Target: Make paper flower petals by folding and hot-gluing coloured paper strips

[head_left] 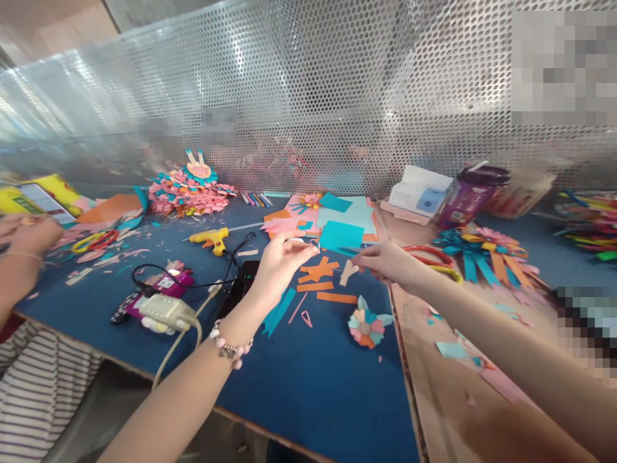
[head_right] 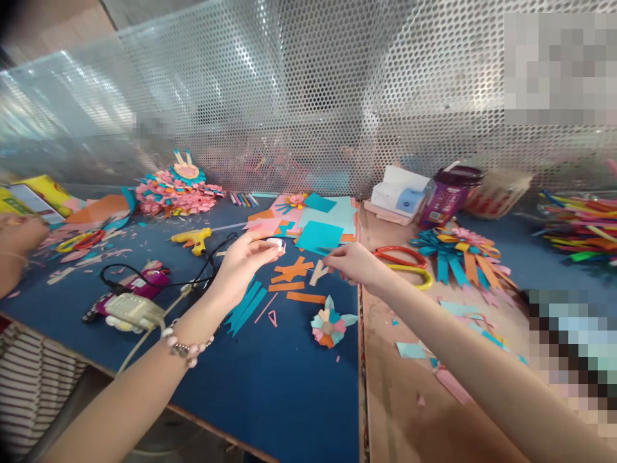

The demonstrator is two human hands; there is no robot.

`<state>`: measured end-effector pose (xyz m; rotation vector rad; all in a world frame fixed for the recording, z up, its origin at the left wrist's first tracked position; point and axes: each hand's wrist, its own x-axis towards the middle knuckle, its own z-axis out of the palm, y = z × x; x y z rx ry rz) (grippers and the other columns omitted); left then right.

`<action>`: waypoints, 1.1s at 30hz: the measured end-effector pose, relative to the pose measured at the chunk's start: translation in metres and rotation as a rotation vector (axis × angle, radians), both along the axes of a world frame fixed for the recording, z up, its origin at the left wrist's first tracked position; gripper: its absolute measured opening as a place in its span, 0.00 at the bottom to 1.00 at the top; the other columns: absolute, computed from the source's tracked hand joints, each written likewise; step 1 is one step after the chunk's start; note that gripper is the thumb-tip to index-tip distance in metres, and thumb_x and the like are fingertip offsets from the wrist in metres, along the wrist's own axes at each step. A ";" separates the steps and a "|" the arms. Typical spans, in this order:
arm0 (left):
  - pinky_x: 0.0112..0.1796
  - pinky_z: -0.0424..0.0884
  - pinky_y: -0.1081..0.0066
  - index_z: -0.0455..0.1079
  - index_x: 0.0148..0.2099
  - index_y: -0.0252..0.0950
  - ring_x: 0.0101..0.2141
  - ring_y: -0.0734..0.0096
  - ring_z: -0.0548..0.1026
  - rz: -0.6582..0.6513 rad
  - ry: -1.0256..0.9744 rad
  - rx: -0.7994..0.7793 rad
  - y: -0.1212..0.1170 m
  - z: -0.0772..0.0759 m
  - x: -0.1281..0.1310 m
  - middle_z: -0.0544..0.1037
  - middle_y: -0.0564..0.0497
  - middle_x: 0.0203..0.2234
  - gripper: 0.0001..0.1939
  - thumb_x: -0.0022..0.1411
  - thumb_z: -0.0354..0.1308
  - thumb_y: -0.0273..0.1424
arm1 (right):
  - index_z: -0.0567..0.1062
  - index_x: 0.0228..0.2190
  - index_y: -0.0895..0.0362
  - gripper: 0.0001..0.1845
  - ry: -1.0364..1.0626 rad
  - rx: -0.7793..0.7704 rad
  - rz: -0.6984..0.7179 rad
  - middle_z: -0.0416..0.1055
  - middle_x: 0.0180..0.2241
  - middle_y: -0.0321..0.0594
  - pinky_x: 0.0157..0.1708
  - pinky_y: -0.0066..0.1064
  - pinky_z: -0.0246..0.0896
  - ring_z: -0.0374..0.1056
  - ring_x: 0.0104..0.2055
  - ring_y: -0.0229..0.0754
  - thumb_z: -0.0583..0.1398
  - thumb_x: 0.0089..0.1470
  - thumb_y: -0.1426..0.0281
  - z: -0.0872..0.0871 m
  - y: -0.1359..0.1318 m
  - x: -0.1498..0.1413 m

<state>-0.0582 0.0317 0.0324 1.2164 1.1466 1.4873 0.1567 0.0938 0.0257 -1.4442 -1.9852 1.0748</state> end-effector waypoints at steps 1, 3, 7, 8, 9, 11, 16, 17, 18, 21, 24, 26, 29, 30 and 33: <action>0.43 0.70 0.64 0.66 0.47 0.32 0.36 0.66 0.77 -0.013 0.012 -0.018 -0.001 0.000 0.001 0.79 0.46 0.32 0.22 0.49 0.66 0.30 | 0.77 0.22 0.61 0.14 -0.009 0.013 -0.007 0.63 0.13 0.34 0.12 0.25 0.42 0.51 0.13 0.31 0.60 0.46 0.62 -0.002 0.001 0.006; 0.42 0.70 0.65 0.66 0.47 0.33 0.35 0.66 0.77 -0.047 0.043 -0.054 -0.005 0.001 0.005 0.79 0.47 0.31 0.22 0.50 0.65 0.30 | 0.77 0.20 0.60 0.14 -0.008 0.059 -0.022 0.63 0.13 0.34 0.13 0.25 0.44 0.52 0.14 0.32 0.60 0.46 0.62 -0.003 -0.001 0.013; 0.42 0.70 0.64 0.65 0.49 0.34 0.37 0.65 0.78 -0.141 0.099 -0.085 -0.011 0.000 0.011 0.79 0.46 0.31 0.22 0.52 0.65 0.30 | 0.79 0.29 0.58 0.17 0.062 0.153 -0.001 0.68 0.20 0.35 0.19 0.25 0.50 0.56 0.20 0.33 0.57 0.51 0.57 0.004 -0.025 0.011; 0.42 0.70 0.64 0.65 0.49 0.35 0.37 0.64 0.78 -0.154 0.114 -0.087 -0.012 0.000 0.013 0.79 0.46 0.32 0.22 0.52 0.64 0.31 | 0.78 0.32 0.57 0.19 0.098 0.151 0.032 0.68 0.22 0.35 0.19 0.25 0.50 0.56 0.21 0.33 0.56 0.52 0.56 0.006 -0.032 0.009; 0.41 0.70 0.64 0.65 0.49 0.35 0.37 0.64 0.78 -0.160 0.129 -0.091 -0.013 0.000 0.014 0.79 0.45 0.32 0.22 0.52 0.65 0.31 | 0.78 0.34 0.57 0.20 0.137 0.133 0.065 0.67 0.22 0.34 0.20 0.25 0.51 0.55 0.21 0.33 0.56 0.53 0.55 0.008 -0.038 0.006; 0.41 0.71 0.64 0.66 0.48 0.35 0.36 0.64 0.78 -0.165 0.147 -0.105 -0.015 0.000 0.016 0.78 0.45 0.32 0.21 0.52 0.65 0.31 | 0.78 0.36 0.56 0.21 0.213 0.066 0.099 0.63 0.21 0.32 0.20 0.25 0.49 0.52 0.20 0.32 0.56 0.52 0.53 0.008 -0.047 0.002; 0.43 0.72 0.61 0.65 0.48 0.35 0.36 0.64 0.78 -0.209 0.117 -0.157 -0.016 0.001 0.019 0.78 0.46 0.31 0.22 0.51 0.65 0.28 | 0.77 0.37 0.58 0.22 0.374 -0.137 0.074 0.55 0.19 0.29 0.17 0.24 0.41 0.46 0.19 0.29 0.60 0.49 0.54 0.002 -0.051 -0.005; 0.43 0.71 0.61 0.65 0.49 0.35 0.36 0.64 0.78 -0.218 0.116 -0.163 -0.016 0.001 0.019 0.78 0.46 0.31 0.23 0.50 0.65 0.28 | 0.77 0.37 0.59 0.22 0.399 -0.168 0.071 0.55 0.19 0.29 0.17 0.24 0.40 0.45 0.19 0.29 0.61 0.48 0.55 0.001 -0.051 -0.006; 0.44 0.71 0.60 0.65 0.49 0.35 0.37 0.63 0.78 -0.227 0.119 -0.166 -0.016 0.000 0.019 0.78 0.46 0.31 0.24 0.50 0.65 0.29 | 0.77 0.37 0.60 0.22 0.416 -0.194 0.068 0.56 0.20 0.29 0.17 0.24 0.39 0.45 0.19 0.28 0.62 0.47 0.55 0.001 -0.051 -0.007; 0.44 0.71 0.59 0.64 0.50 0.35 0.38 0.62 0.78 -0.245 0.135 -0.172 -0.016 -0.003 0.018 0.78 0.47 0.31 0.25 0.51 0.65 0.30 | 0.77 0.36 0.61 0.22 0.432 -0.232 0.068 0.58 0.21 0.30 0.16 0.23 0.39 0.46 0.19 0.28 0.63 0.45 0.55 0.002 -0.054 -0.009; 0.44 0.72 0.59 0.63 0.51 0.35 0.37 0.62 0.78 -0.254 0.139 -0.175 -0.016 -0.005 0.018 0.78 0.47 0.31 0.25 0.51 0.65 0.30 | 0.76 0.33 0.61 0.21 0.400 -0.193 0.073 0.59 0.20 0.30 0.16 0.23 0.40 0.46 0.19 0.28 0.63 0.45 0.56 0.005 -0.056 -0.010; 0.44 0.72 0.58 0.63 0.51 0.35 0.37 0.62 0.78 -0.256 0.135 -0.175 -0.016 -0.006 0.018 0.78 0.47 0.31 0.25 0.51 0.66 0.29 | 0.76 0.31 0.61 0.19 0.352 -0.126 0.077 0.60 0.19 0.30 0.17 0.24 0.43 0.47 0.18 0.28 0.62 0.46 0.56 0.007 -0.057 -0.010; 0.45 0.72 0.58 0.63 0.51 0.35 0.37 0.62 0.79 -0.256 0.117 -0.179 -0.015 -0.007 0.018 0.78 0.46 0.31 0.26 0.51 0.65 0.29 | 0.77 0.30 0.60 0.16 0.269 0.016 0.104 0.68 0.22 0.34 0.22 0.26 0.52 0.56 0.21 0.31 0.60 0.49 0.59 0.009 -0.057 -0.010; 0.45 0.72 0.58 0.62 0.51 0.34 0.37 0.62 0.79 -0.255 0.110 -0.183 -0.014 -0.007 0.018 0.78 0.46 0.32 0.26 0.51 0.65 0.29 | 0.77 0.30 0.59 0.15 0.242 0.068 0.114 0.70 0.25 0.35 0.25 0.27 0.55 0.60 0.24 0.33 0.60 0.50 0.59 0.010 -0.057 -0.010; 0.45 0.72 0.58 0.62 0.51 0.34 0.37 0.62 0.79 -0.253 0.099 -0.200 -0.013 -0.009 0.018 0.78 0.45 0.32 0.26 0.51 0.65 0.28 | 0.78 0.31 0.58 0.14 0.161 0.194 0.129 0.74 0.31 0.38 0.30 0.29 0.58 0.64 0.30 0.37 0.59 0.52 0.61 0.010 -0.056 -0.009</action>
